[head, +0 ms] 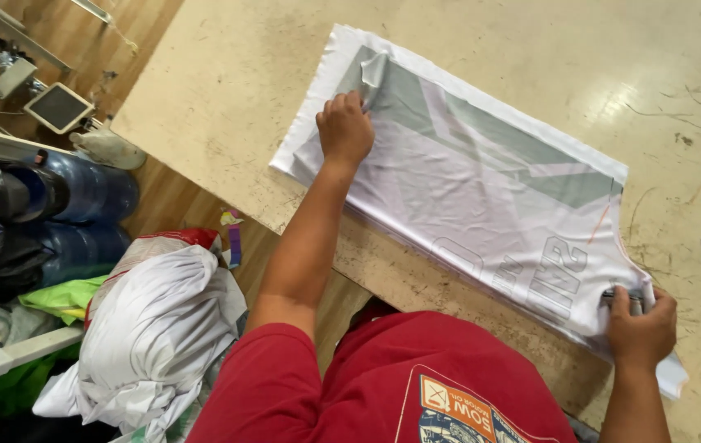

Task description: The person uses large shears to cut a white fabric laid out on a table, following a pattern. They periodically place a black template on the fabric to align the cut and use a red marker to mark the fabric before continuing to cut.

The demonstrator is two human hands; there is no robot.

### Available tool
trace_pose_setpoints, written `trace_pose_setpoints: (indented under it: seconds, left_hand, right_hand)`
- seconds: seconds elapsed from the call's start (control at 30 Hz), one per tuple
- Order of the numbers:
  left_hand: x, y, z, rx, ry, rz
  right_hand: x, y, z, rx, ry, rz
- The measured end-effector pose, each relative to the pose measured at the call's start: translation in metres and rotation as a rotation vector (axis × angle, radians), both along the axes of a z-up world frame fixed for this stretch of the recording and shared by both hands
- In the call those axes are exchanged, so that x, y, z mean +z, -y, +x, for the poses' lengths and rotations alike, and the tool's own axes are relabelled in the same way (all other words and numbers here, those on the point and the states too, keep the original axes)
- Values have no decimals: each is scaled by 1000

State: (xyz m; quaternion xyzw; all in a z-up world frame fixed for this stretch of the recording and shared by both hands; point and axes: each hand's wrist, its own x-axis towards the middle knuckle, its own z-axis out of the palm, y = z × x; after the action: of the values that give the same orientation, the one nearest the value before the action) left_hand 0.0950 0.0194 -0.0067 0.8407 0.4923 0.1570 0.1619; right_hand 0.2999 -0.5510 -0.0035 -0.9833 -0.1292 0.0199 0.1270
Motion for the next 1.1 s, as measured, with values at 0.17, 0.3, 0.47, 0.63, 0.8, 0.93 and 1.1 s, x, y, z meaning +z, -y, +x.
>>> trace_pose_setpoints:
  seconds: [0.17,0.3,0.47,0.63,0.8,0.93,1.1]
  left_hand:
    - [-4,40,-1,-244,-18,191]
    - [2,48,-3,-252,8,276]
    - [60,75,-17,-920,-8,-37]
    - [128,77,-38,-851,-301,-522]
    - [110,50,-60,-804,-380,-521]
    - [91,29,-78,-884,-440,-431]
    - [49,23,-78,-804,-545,-72]
  right_hand:
    - [1,0,-1,19,3,18]
    - [4,-4,-1,17,-1,12]
    - [-1,1,1,12,6,12]
    - [3,1,0,14,-6,43]
    - [2,0,-1,20,10,64]
    - [6,-3,-3,-6,-31,30]
    - [-30,26,8,70,35,69]
